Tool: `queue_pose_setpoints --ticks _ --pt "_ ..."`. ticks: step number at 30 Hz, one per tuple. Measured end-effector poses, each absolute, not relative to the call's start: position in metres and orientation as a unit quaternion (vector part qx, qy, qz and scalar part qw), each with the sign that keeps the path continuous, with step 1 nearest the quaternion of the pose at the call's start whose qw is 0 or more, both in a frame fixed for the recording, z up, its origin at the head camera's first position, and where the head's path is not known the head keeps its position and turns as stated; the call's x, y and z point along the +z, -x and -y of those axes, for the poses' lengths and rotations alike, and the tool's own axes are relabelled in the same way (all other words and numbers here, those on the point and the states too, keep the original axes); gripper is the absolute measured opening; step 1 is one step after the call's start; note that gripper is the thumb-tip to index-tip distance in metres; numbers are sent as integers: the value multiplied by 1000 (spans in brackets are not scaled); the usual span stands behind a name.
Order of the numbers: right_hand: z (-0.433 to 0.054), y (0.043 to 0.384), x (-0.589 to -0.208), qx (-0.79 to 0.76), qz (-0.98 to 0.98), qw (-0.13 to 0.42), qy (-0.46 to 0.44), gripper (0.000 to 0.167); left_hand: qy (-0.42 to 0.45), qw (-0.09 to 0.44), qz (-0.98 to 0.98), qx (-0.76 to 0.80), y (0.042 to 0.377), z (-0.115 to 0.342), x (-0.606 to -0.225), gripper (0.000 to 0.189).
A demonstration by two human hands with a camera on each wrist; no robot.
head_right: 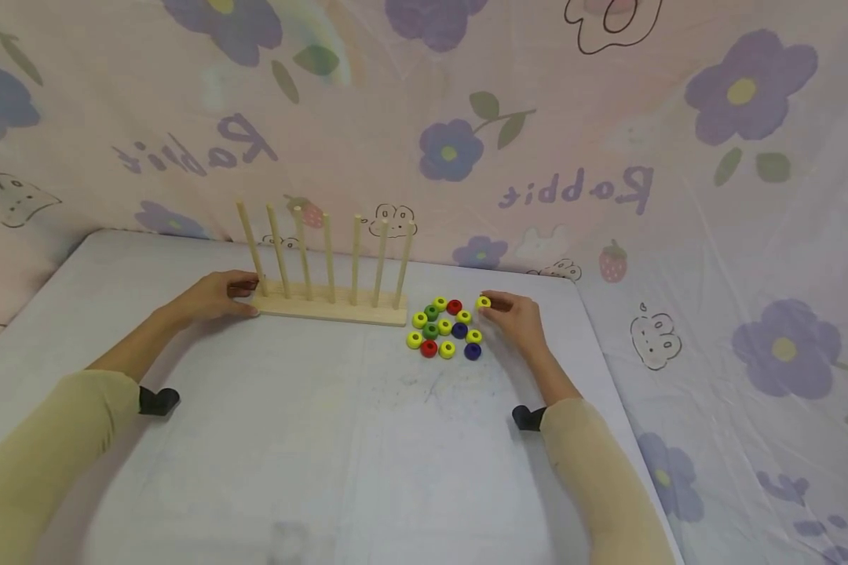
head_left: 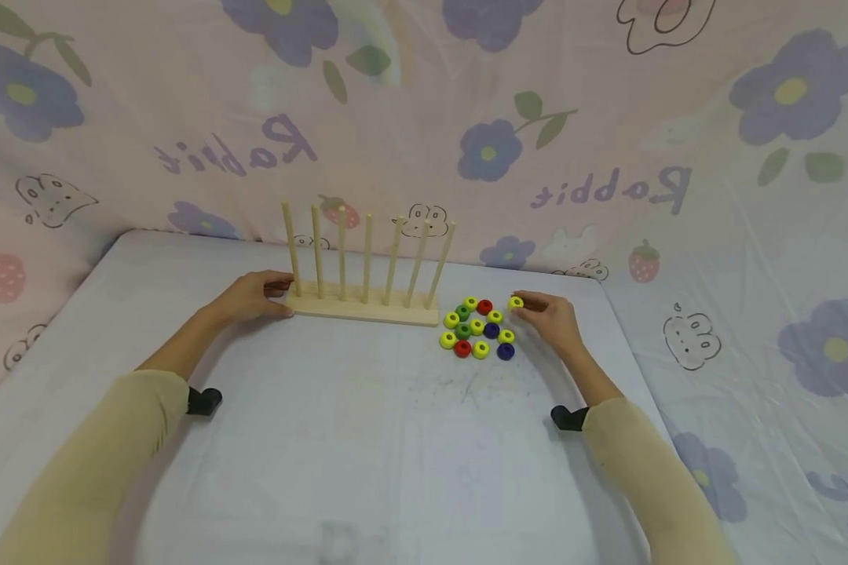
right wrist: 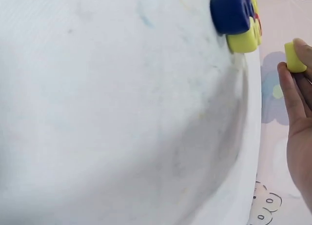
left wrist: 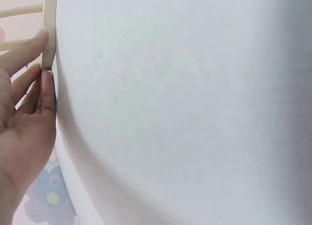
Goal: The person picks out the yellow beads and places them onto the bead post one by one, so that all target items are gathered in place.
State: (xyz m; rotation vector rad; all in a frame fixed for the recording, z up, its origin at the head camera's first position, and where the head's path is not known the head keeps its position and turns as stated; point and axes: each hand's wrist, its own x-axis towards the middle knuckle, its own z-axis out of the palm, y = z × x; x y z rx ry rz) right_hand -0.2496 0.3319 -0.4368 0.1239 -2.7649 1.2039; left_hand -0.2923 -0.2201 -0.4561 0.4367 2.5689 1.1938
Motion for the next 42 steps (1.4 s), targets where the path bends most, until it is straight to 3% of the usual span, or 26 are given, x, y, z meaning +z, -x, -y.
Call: queue_pose_setpoints --ticks 29,42 --pt "-297 286 -364 415 900 105 -84 38 -156 163 -876 426 294 216 -447 77" --pt "-271 295 -325 419 897 92 -112 39 -166 155 -888 400 297 215 -447 75"
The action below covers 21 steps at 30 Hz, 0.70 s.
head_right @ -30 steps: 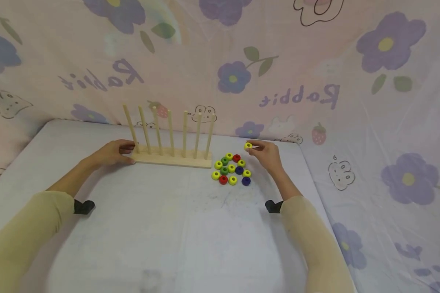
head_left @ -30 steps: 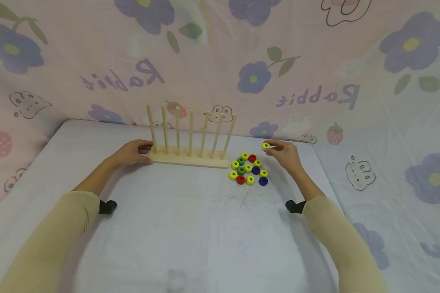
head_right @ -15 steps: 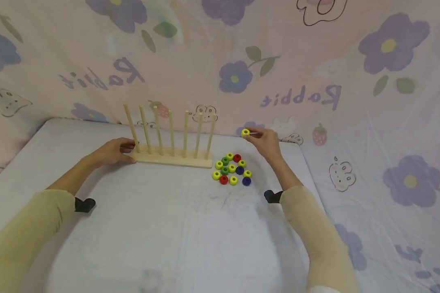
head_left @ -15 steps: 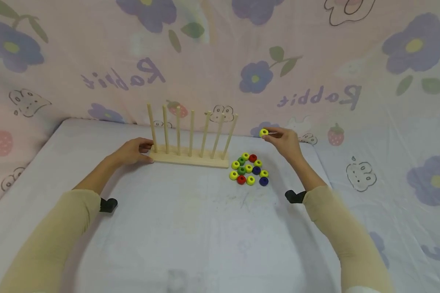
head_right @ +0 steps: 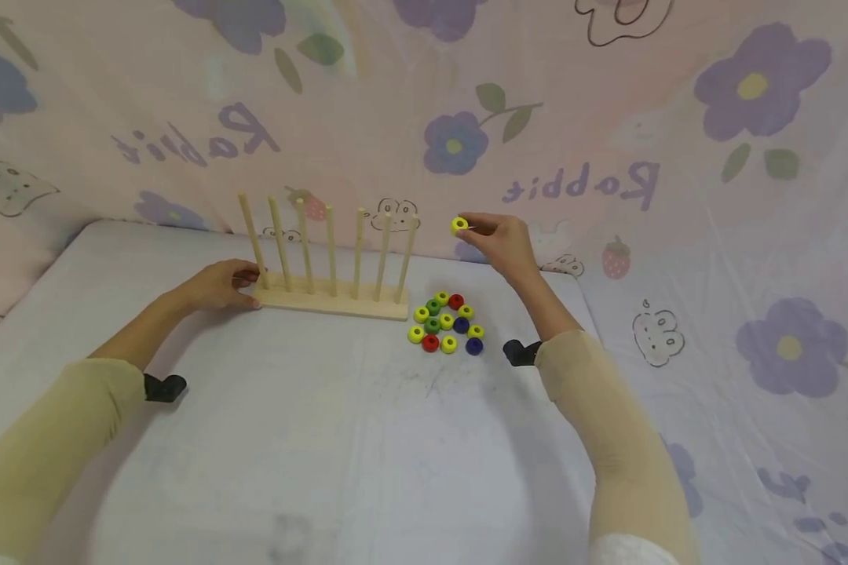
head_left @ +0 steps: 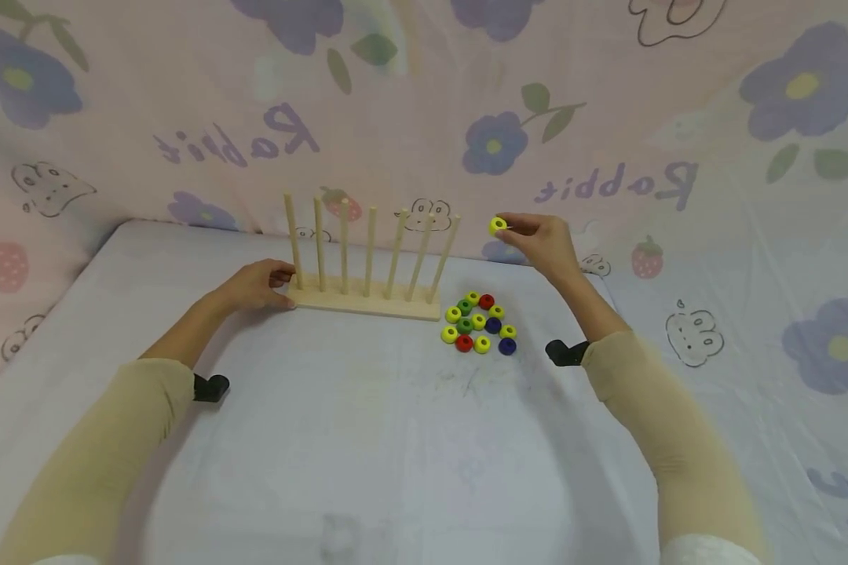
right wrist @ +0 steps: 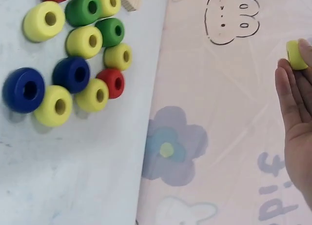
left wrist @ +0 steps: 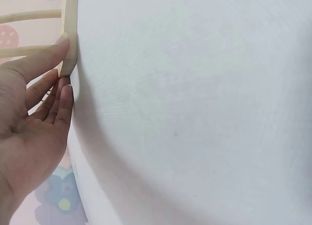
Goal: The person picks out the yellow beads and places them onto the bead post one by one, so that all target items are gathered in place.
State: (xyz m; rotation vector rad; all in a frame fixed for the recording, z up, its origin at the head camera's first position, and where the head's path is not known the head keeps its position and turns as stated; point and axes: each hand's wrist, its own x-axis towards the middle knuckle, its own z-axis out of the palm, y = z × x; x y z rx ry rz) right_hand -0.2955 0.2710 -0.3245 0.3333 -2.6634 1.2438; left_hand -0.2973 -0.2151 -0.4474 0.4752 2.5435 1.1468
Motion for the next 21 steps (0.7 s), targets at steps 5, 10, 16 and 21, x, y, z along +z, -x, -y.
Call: queue_pose_setpoints --ticks 5,10,16,21 --pt "-260 298 -311 419 896 70 -126 42 -163 157 -895 386 298 214 -446 77" --pt "-247 301 -301 404 900 60 -154 39 -154 153 -897 385 297 215 -449 78" --pt "-229 307 -294 420 885 67 -188 36 -154 148 -908 361 300 214 -447 77" --pt "-211 312 -289 436 872 67 -213 34 -153 148 -909 357 301 215 -447 77"
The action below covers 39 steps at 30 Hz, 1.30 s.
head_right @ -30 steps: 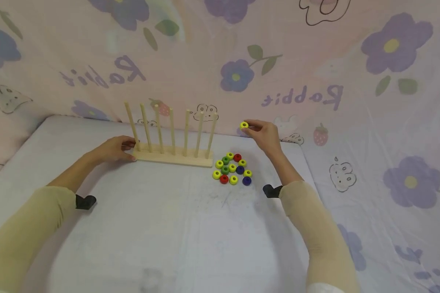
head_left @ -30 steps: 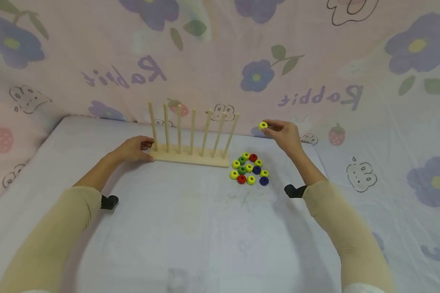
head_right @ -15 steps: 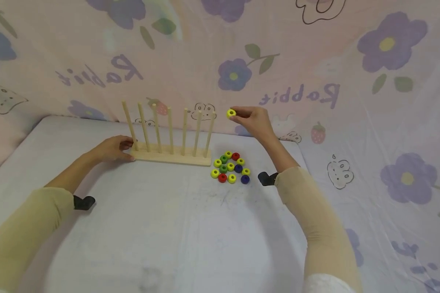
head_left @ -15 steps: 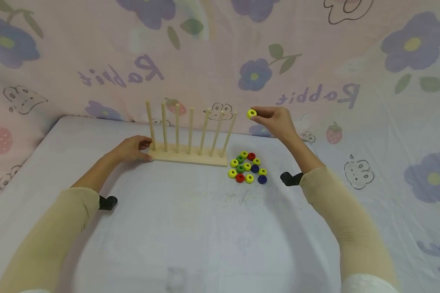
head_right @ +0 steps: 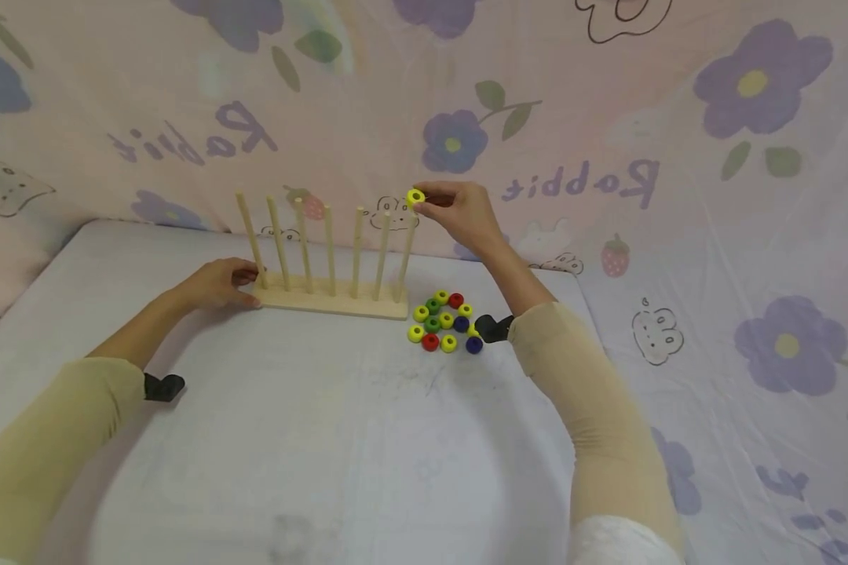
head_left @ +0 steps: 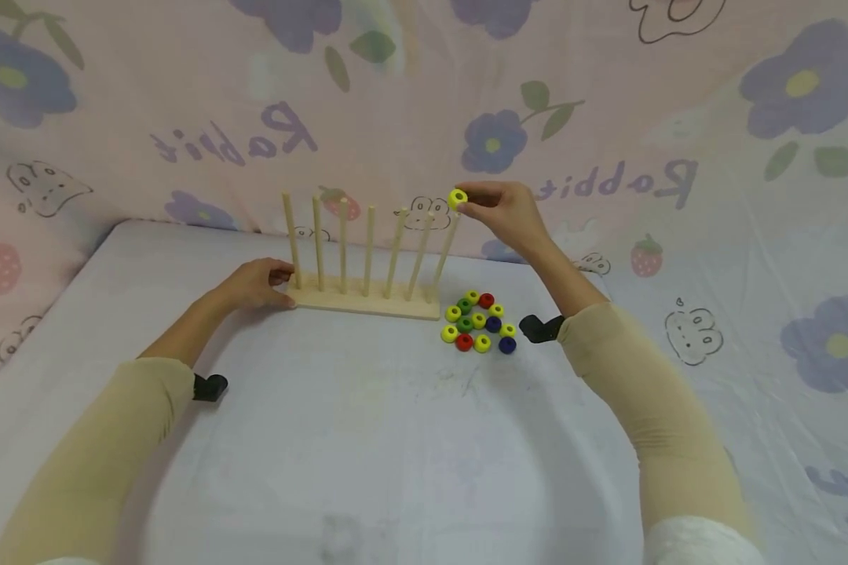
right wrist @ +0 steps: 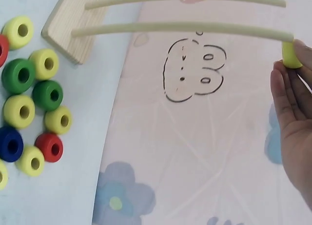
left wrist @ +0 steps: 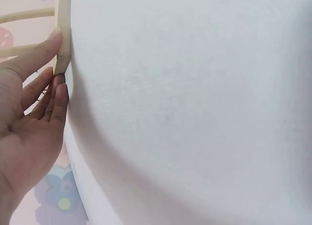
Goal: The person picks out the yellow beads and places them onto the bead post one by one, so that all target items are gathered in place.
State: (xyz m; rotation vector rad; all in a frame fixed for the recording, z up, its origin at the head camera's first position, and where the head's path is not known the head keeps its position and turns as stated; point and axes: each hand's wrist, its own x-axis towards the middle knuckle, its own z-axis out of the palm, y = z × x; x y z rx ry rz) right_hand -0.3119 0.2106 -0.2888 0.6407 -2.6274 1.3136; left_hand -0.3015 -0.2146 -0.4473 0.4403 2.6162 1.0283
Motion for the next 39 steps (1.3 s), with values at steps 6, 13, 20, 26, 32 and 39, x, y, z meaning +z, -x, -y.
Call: queue_pose_setpoints --ticks 6,13,20,26,32,39 --pt "-194 315 -282 438 864 64 -239 33 -149 152 -904 370 303 216 -450 79" --pt "-177 316 -275 436 862 60 -253 33 -152 161 -900 376 304 215 -447 79" --pt "-154 319 -269 446 853 39 -270 34 -154 164 -896 383 304 218 -447 79" --pt "-140 319 -267 439 851 38 -285 33 -158 165 -893 388 307 217 -453 81" --pt "-122 319 -269 442 844 33 -302 34 -154 169 -894 386 307 216 -454 79" --pt "-101 321 -266 407 856 34 -318 32 -157 178 -894 381 308 217 -447 77"
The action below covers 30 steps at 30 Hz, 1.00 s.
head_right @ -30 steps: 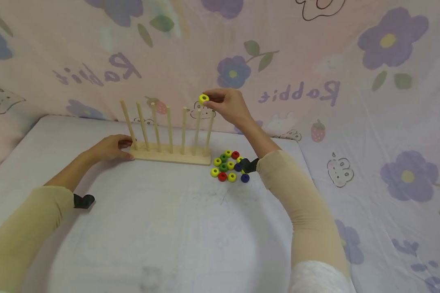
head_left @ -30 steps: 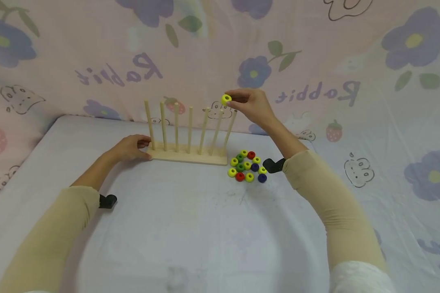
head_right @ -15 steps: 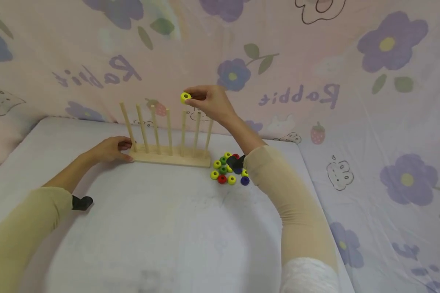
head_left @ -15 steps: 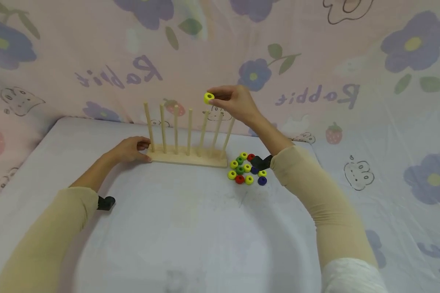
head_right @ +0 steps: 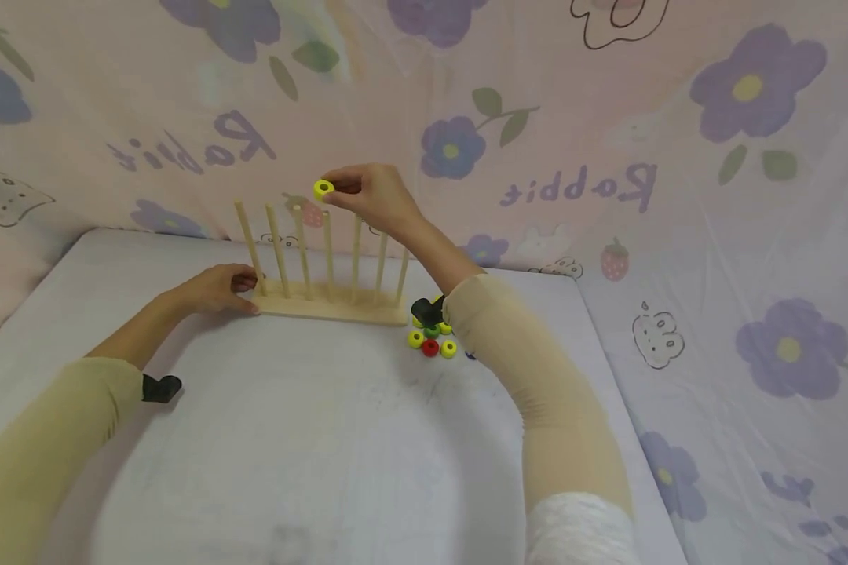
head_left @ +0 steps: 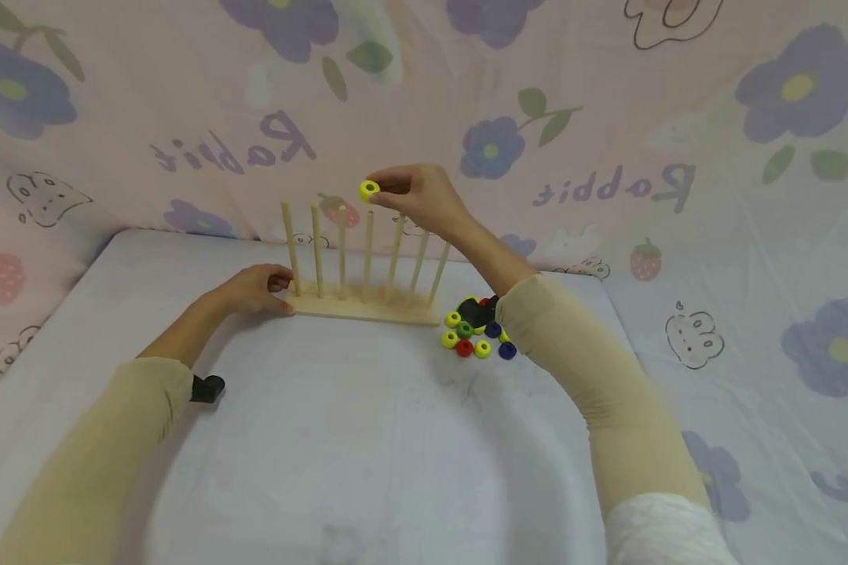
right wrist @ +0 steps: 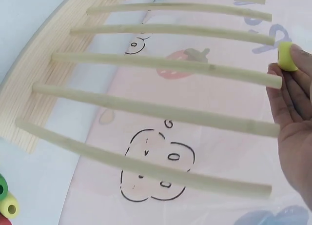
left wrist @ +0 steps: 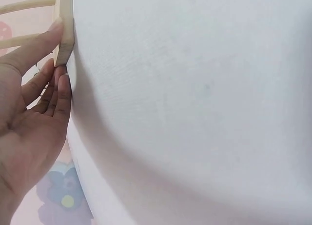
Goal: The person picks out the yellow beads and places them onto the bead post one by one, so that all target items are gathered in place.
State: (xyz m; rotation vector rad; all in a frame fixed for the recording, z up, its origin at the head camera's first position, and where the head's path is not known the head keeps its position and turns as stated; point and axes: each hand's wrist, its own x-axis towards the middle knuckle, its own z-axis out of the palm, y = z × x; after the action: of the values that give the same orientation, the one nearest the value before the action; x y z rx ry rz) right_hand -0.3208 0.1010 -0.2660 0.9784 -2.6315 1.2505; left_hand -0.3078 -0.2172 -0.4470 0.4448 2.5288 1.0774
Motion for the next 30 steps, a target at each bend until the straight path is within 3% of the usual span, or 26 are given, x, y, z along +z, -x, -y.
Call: queue_pose_setpoints --ticks 30 --pt "-37 325 -265 394 858 -7 -329 33 -176 170 -883 401 305 215 -449 76"
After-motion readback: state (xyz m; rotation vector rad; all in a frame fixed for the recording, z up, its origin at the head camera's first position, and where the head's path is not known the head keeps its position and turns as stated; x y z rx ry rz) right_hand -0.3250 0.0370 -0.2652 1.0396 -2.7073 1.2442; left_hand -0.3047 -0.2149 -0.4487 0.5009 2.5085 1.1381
